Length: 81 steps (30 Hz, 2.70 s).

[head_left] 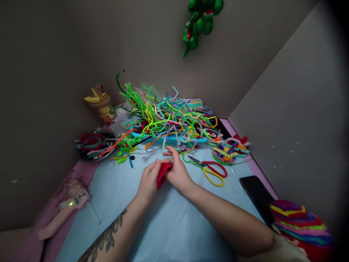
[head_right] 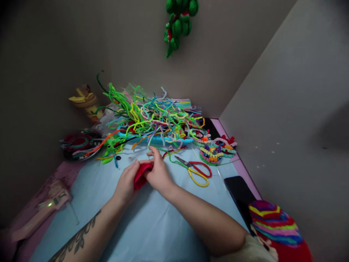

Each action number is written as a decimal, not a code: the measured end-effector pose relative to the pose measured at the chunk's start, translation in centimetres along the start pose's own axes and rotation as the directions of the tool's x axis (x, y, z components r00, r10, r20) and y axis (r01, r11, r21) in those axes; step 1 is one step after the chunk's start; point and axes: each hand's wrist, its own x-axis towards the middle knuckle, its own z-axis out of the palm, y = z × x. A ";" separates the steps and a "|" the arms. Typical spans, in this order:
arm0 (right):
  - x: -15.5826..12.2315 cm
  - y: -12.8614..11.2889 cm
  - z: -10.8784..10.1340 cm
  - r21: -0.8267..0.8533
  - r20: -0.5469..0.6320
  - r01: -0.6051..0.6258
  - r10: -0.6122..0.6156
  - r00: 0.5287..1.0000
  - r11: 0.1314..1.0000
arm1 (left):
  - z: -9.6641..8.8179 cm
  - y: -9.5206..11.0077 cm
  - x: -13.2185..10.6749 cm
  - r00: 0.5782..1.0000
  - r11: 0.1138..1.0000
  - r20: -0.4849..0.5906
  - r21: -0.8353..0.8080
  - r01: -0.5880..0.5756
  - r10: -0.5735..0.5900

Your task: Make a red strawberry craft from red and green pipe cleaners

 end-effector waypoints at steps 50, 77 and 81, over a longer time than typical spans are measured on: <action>-0.5 0.6 1.2 0.100 0.084 -0.029 0.021 0.996 0.995 | 0.3 -0.4 0.7 0.982 0.946 -0.176 -0.324 0.004 -0.064; -0.1 -1.5 -0.8 -0.361 0.137 0.467 -0.449 0.883 0.807 | -0.8 0.6 1.1 0.968 0.924 -0.172 -0.307 -0.230 0.184; 1.0 -1.8 -2.4 -0.310 0.148 0.471 -0.447 0.882 0.826 | -2.1 2.4 1.1 0.934 0.913 0.045 0.197 -0.356 0.354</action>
